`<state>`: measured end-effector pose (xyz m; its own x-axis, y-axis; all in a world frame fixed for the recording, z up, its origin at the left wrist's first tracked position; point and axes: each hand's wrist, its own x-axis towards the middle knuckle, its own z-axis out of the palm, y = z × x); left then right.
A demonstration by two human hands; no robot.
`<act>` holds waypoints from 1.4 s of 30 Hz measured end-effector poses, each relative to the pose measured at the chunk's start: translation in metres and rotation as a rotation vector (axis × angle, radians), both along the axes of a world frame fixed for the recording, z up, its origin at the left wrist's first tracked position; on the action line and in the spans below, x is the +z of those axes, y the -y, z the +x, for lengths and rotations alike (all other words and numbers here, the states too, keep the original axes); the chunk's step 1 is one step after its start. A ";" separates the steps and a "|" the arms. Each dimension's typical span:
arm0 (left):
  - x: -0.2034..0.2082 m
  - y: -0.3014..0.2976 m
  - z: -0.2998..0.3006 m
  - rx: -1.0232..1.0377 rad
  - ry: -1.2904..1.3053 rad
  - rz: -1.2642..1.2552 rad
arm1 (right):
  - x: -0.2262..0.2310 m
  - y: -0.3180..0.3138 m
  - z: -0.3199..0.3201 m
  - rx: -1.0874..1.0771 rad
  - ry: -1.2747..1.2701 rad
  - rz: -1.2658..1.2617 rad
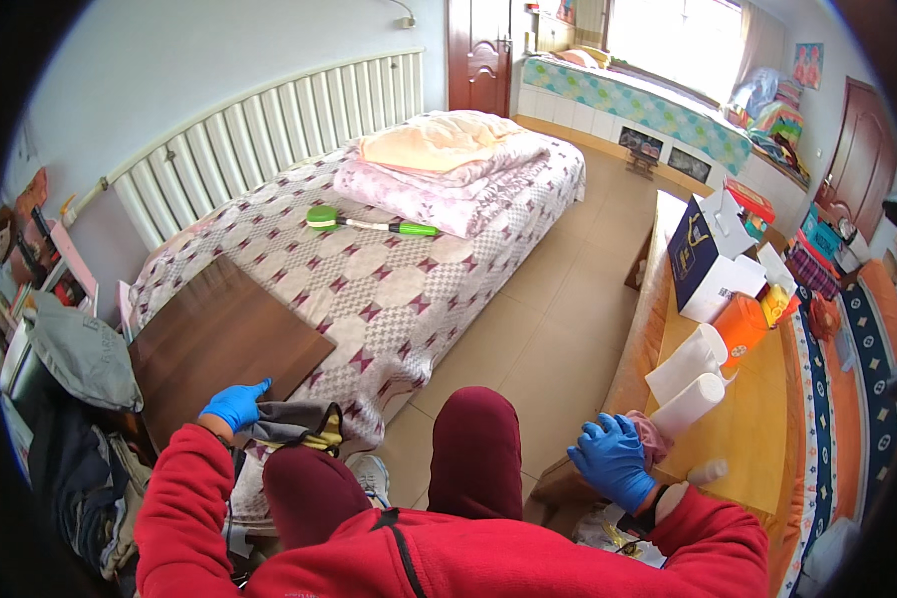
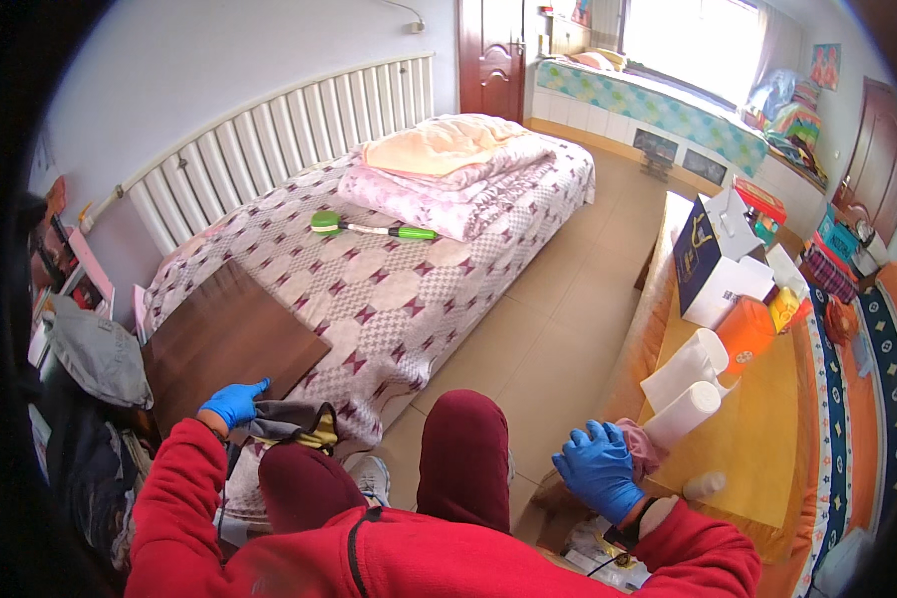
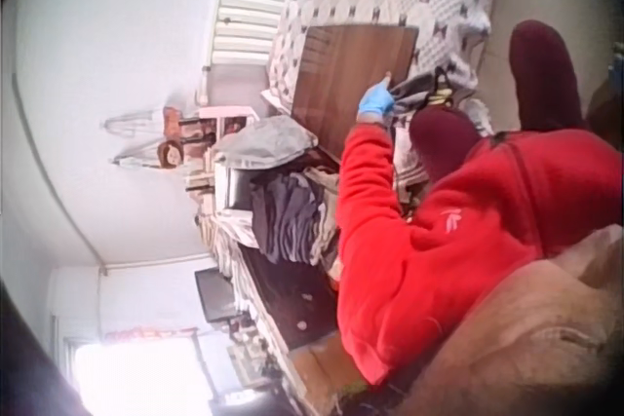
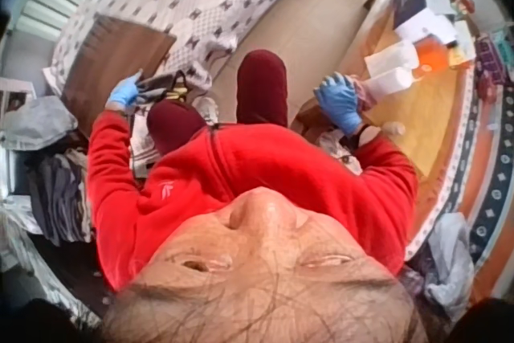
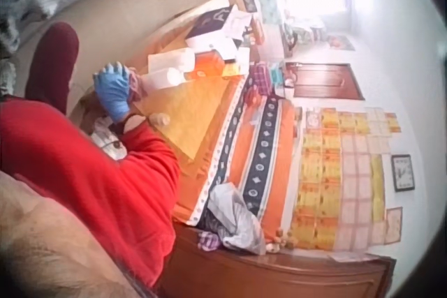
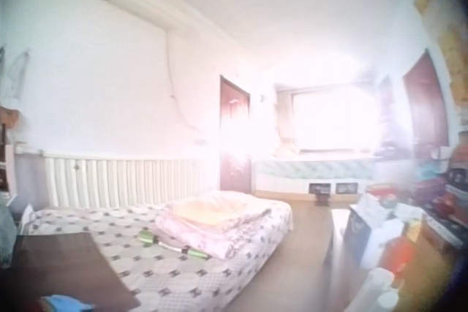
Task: The person wipes a wooden table with a pink cloth and a spray bottle, moving items like paper towels and a box aside to reach the surface. They clean the tabletop and edges, then wipe the lower shelf of the table.
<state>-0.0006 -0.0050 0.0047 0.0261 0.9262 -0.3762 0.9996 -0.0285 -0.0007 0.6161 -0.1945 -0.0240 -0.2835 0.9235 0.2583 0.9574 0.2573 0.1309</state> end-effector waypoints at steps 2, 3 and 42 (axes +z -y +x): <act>0.018 -0.017 0.017 -0.194 -0.019 -0.063 | 0.000 -0.001 0.000 -0.001 0.001 0.006; 0.031 -0.029 0.027 -0.255 -0.082 -0.117 | 0.000 -0.002 0.000 0.000 0.000 0.013; -0.132 -0.195 0.072 -0.398 0.240 0.803 | 0.017 -0.015 -0.010 -0.053 0.037 -0.137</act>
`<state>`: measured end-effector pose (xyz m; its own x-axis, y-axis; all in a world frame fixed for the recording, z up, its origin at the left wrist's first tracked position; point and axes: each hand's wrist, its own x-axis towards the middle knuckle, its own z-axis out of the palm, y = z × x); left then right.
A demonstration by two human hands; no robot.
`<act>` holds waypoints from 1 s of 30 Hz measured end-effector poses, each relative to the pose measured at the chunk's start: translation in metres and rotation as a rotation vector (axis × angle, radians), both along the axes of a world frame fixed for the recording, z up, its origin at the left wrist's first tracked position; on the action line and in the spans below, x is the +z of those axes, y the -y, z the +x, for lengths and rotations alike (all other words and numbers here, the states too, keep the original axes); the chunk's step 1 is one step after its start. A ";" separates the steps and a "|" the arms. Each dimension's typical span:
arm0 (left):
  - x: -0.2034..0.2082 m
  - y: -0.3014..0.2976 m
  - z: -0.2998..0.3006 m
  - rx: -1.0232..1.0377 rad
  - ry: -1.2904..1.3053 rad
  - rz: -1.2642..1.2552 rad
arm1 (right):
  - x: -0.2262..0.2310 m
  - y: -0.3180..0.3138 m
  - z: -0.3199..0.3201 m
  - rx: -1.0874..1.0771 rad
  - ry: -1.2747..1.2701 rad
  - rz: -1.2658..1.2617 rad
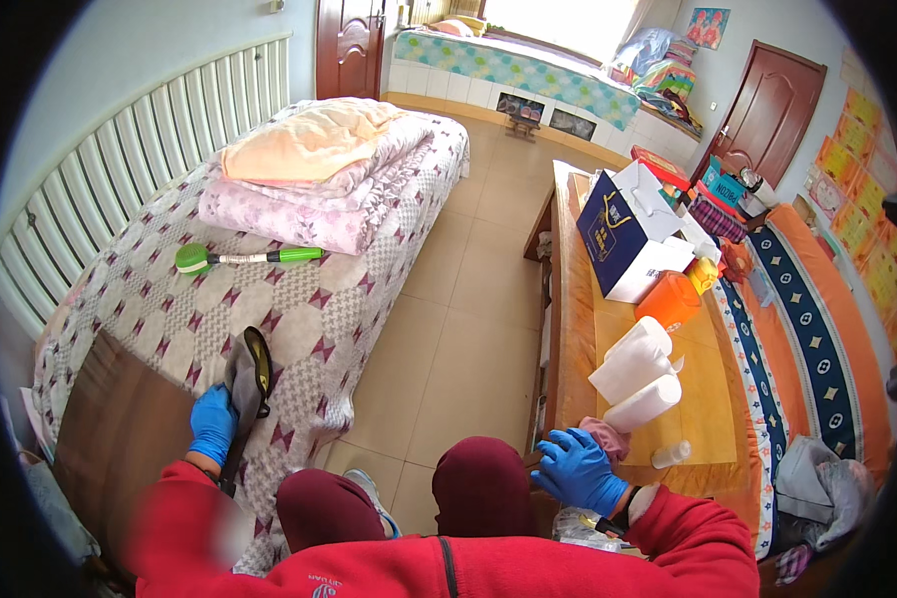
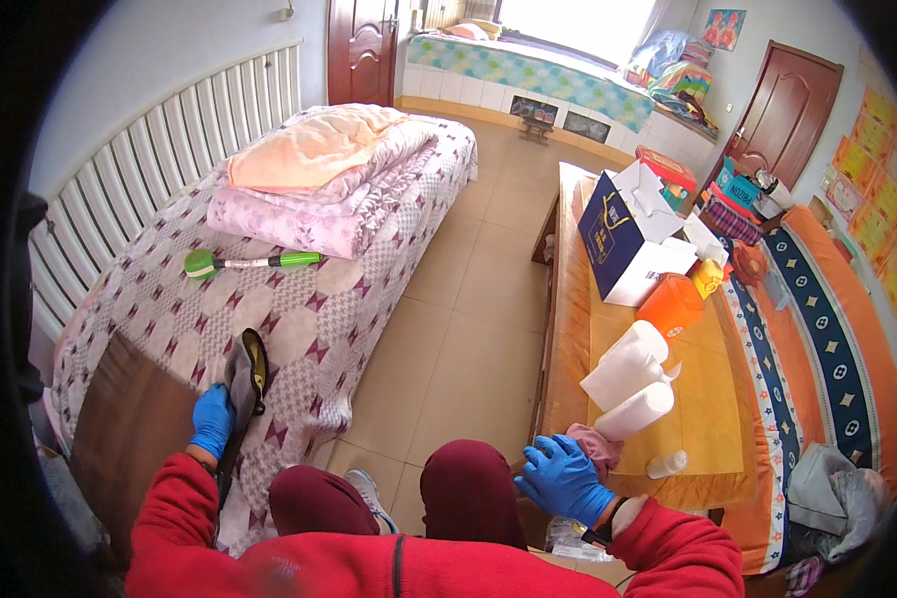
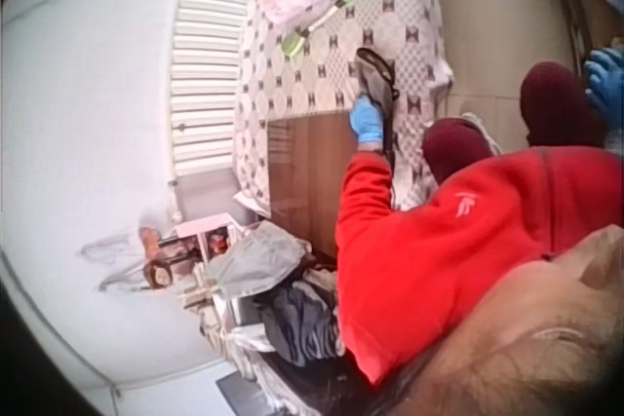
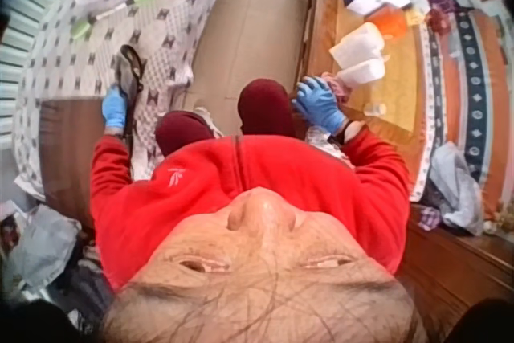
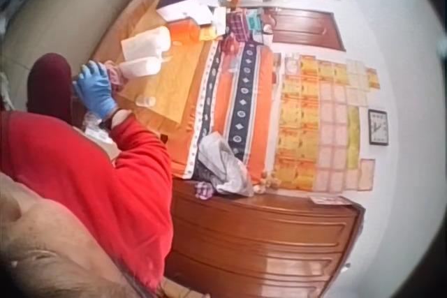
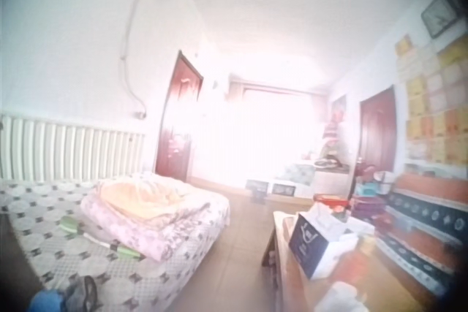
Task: The person wipes a wooden table with a pink cloth and a spray bottle, moving items like paper towels and a box aside to reach the surface. They clean the tabletop and edges, then wipe the lower shelf of the table.
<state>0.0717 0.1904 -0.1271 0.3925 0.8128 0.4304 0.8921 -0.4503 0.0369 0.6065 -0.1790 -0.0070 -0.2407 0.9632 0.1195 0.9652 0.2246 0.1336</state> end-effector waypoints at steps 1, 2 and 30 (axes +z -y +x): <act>0.002 -0.001 0.000 0.014 -0.007 -0.029 | -0.001 0.001 0.000 0.004 -0.005 0.017; 0.005 -0.002 -0.001 0.029 -0.012 -0.071 | -0.002 0.001 0.001 -0.010 -0.015 -0.007; 0.001 -0.027 -0.046 -0.013 -0.017 -0.340 | -0.010 0.001 0.013 0.066 -0.112 0.103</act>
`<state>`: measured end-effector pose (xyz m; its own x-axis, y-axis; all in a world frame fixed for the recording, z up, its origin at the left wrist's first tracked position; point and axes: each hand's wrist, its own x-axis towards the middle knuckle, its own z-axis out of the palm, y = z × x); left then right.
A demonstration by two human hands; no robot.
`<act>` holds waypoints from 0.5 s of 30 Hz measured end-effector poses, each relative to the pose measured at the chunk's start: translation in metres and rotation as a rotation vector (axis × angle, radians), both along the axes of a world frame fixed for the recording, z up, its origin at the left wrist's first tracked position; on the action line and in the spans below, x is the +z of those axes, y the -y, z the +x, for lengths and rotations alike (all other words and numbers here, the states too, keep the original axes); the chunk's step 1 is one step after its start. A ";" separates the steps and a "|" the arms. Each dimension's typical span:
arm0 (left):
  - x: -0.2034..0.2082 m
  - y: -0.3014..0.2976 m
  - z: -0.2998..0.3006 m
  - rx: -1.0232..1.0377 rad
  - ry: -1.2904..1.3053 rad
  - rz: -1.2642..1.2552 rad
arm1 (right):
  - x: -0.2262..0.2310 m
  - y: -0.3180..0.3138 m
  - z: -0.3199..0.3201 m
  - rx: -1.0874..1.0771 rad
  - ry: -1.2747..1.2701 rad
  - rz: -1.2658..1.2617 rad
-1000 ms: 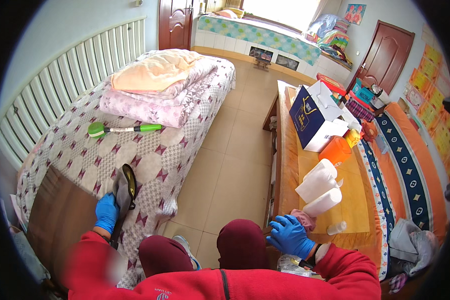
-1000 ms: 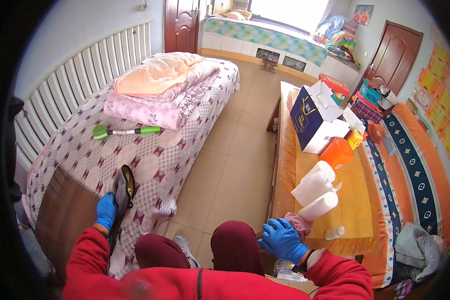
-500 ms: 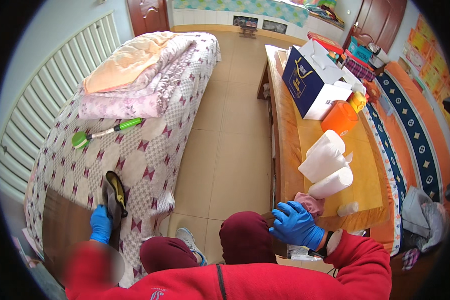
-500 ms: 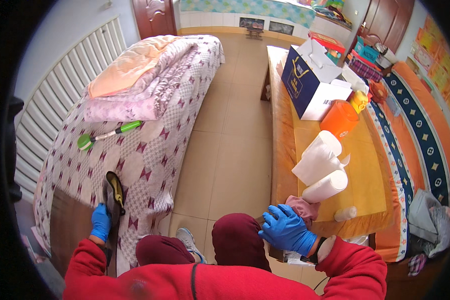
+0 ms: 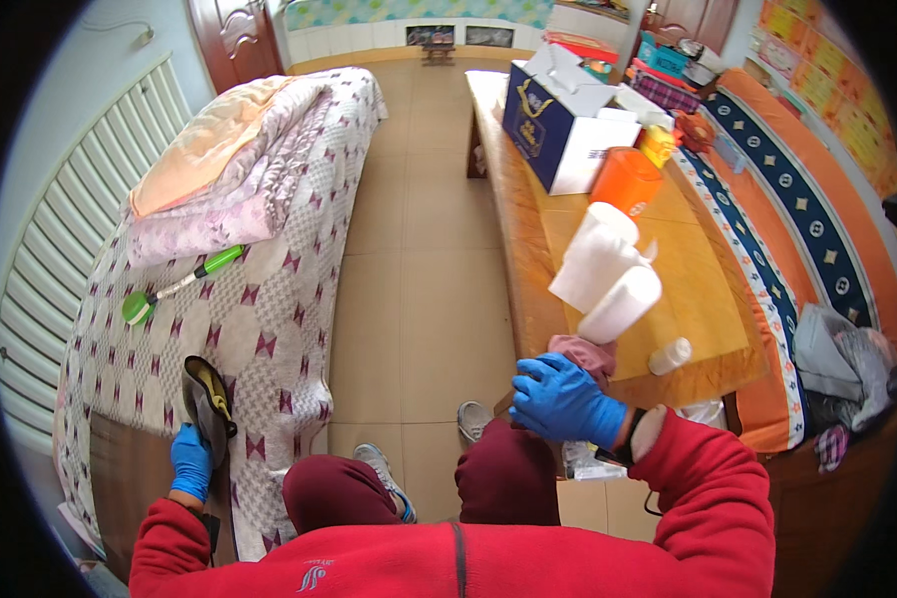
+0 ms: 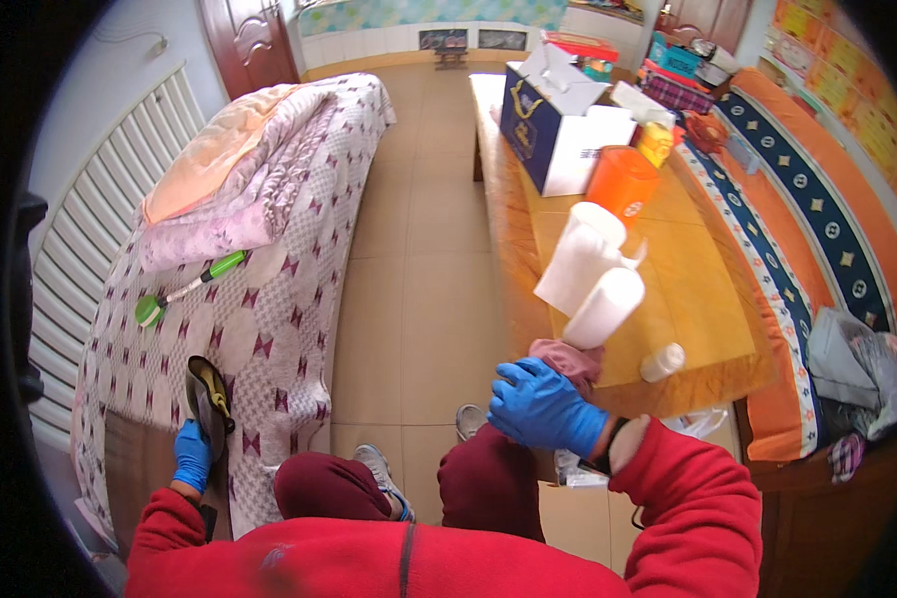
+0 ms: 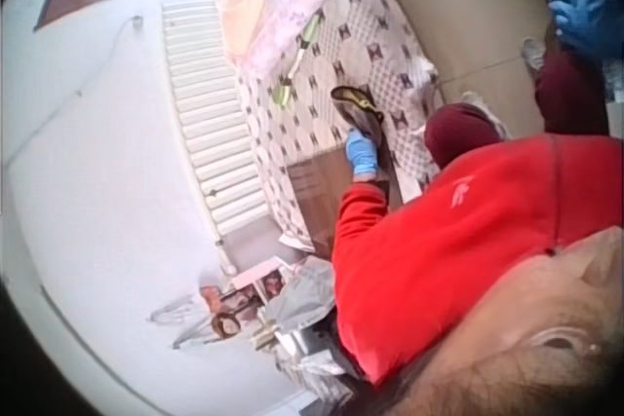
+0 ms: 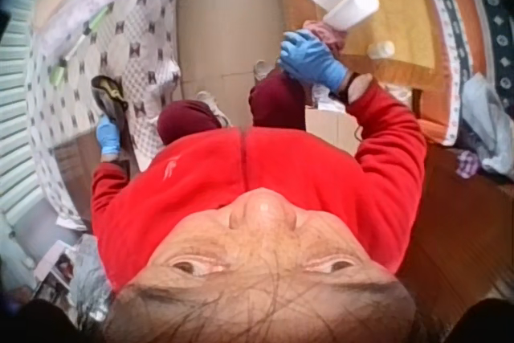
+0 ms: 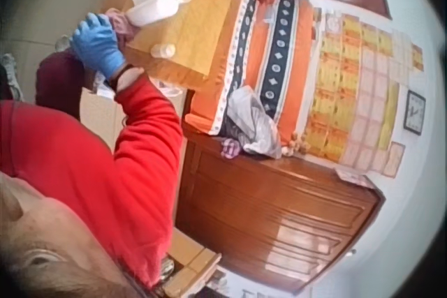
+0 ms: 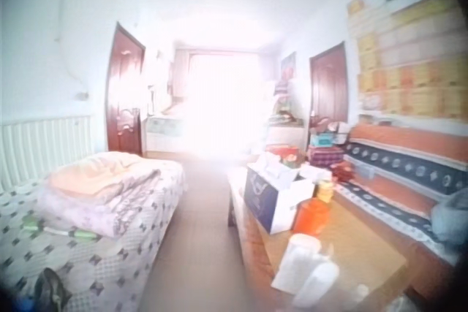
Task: The person wipes a wooden table with a pink cloth and a spray bottle, moving items like paper towels and a box aside to reach the surface. They clean the tabletop and edges, then wipe the lower shelf of the table.
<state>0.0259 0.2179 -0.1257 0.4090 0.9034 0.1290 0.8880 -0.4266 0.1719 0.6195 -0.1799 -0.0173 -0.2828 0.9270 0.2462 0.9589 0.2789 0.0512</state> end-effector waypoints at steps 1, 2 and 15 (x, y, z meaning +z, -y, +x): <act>-0.013 -0.006 -0.005 0.027 0.078 -0.053 | -0.002 0.002 0.001 -0.016 -0.020 -0.014; -0.021 -0.014 -0.013 -0.034 -0.025 0.050 | -0.005 0.005 0.000 -0.014 0.005 -0.006; -0.043 -0.085 -0.019 -0.015 0.412 -0.320 | 0.016 0.100 -0.037 -0.356 -0.268 0.440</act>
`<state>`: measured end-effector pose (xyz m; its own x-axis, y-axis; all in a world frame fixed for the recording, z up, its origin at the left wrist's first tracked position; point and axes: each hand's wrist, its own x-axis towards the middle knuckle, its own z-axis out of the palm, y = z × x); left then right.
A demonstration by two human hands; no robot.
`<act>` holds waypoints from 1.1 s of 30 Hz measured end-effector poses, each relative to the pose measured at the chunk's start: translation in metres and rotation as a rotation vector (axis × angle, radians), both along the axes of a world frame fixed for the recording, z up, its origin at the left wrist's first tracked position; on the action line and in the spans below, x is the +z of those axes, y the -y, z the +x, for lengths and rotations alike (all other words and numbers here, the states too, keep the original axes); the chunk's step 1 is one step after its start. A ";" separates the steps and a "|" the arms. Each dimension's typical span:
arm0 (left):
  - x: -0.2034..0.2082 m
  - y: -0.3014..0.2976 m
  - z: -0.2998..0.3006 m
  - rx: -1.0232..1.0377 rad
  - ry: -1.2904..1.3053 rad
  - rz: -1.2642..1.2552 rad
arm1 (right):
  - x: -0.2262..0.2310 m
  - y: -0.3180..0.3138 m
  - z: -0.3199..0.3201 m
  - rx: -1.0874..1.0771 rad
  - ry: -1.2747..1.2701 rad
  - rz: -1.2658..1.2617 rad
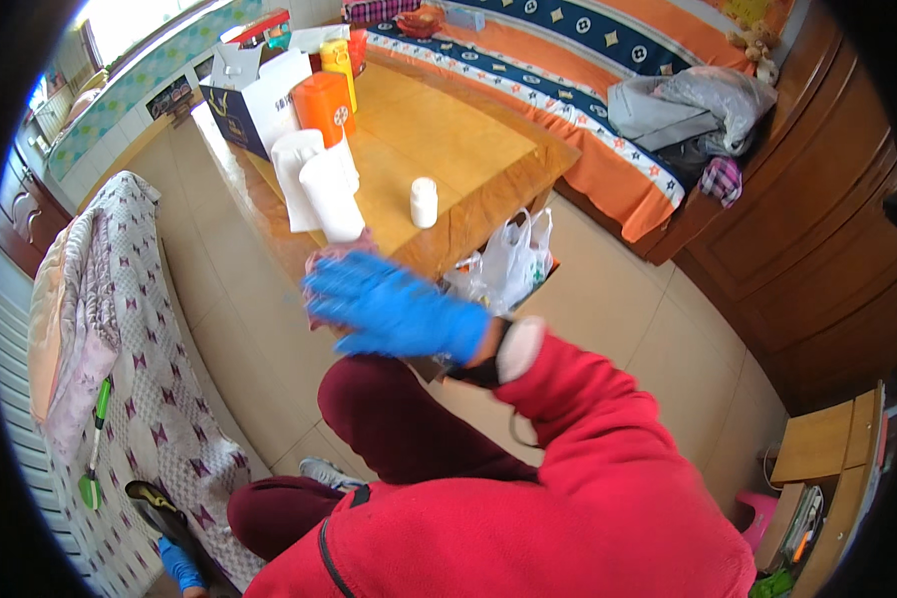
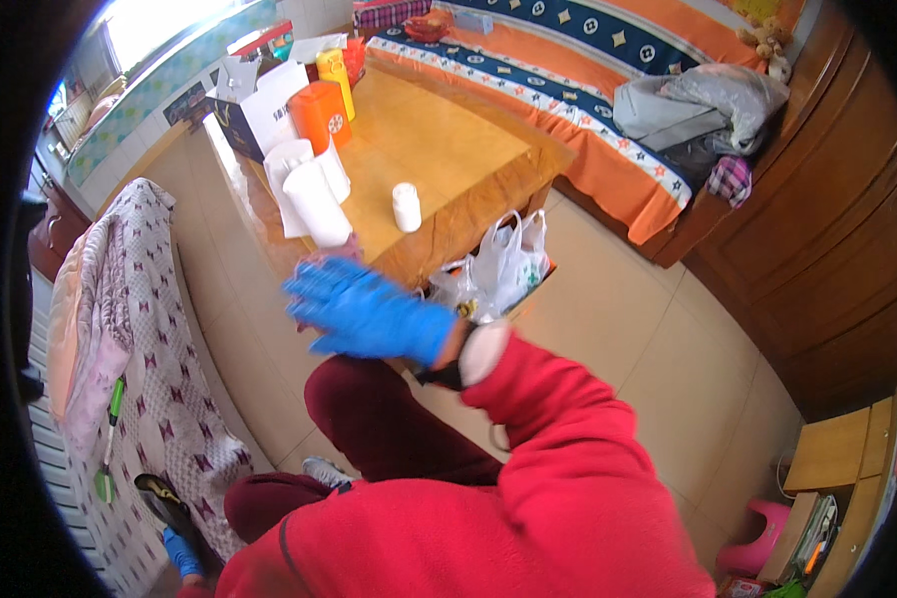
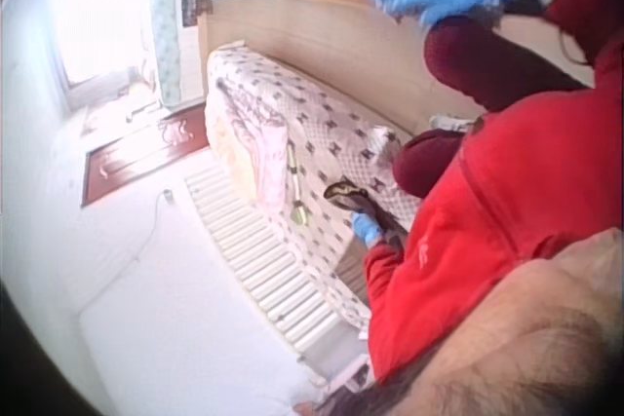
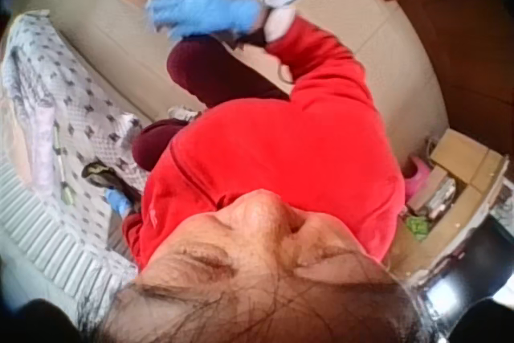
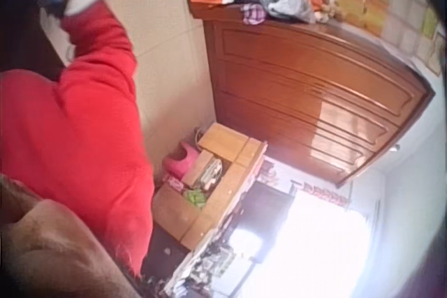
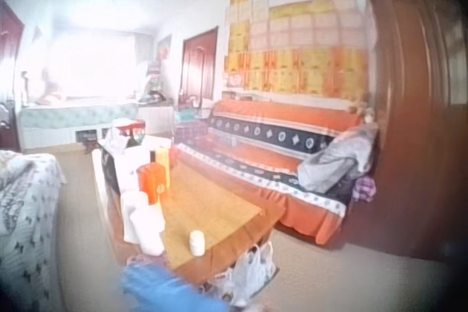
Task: The person wipes a wooden table with a pink cloth and a spray bottle, moving items like paper towels and a box aside to reach the surface. They clean the tabletop and edges, then wipe the lower shelf of the table.
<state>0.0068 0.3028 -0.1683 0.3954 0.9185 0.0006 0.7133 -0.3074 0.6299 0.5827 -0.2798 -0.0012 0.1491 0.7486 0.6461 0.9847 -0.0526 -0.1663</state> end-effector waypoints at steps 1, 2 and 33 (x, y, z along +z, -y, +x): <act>0.000 -0.003 -0.001 -0.002 0.008 -0.020 | 0.006 0.038 0.007 -0.011 -0.100 -0.022; 0.000 -0.006 -0.001 -0.002 0.036 -0.050 | 0.010 0.070 0.015 -0.071 -0.182 0.005; 0.021 0.012 0.020 -0.101 -0.245 0.275 | -0.297 0.186 0.034 -0.874 -0.617 -0.477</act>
